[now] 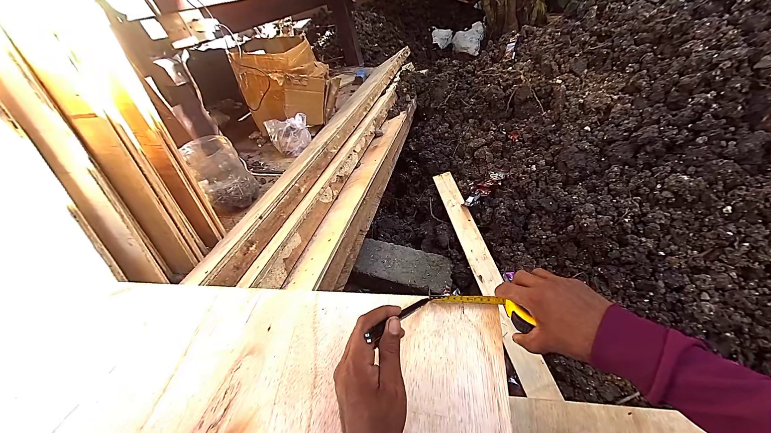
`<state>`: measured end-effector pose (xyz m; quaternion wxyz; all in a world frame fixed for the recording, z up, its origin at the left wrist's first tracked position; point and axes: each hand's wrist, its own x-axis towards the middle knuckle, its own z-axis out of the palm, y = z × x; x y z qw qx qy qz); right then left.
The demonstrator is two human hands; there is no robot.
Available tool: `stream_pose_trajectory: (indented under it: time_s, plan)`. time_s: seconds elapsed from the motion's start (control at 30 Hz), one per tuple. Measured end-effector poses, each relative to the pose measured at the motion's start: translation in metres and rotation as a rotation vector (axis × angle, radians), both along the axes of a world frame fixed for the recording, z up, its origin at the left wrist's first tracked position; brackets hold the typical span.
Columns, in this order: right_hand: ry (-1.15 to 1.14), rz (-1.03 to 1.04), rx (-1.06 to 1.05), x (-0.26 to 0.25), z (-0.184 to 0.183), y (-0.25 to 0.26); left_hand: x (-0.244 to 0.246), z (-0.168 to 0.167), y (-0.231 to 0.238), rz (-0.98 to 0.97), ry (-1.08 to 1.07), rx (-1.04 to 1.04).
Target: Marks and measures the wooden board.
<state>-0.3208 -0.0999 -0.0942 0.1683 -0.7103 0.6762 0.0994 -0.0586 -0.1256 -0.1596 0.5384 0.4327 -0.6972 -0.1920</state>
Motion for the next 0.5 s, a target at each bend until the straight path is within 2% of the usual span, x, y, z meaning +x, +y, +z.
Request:
stream_pose_trajectory:
  time_s: [0.5]
  plan:
    - [0.001,0.002,0.0,-0.0002,-0.0021,-0.0005,0.0001,0.0004,-0.0003,-0.021,-0.009,0.008]
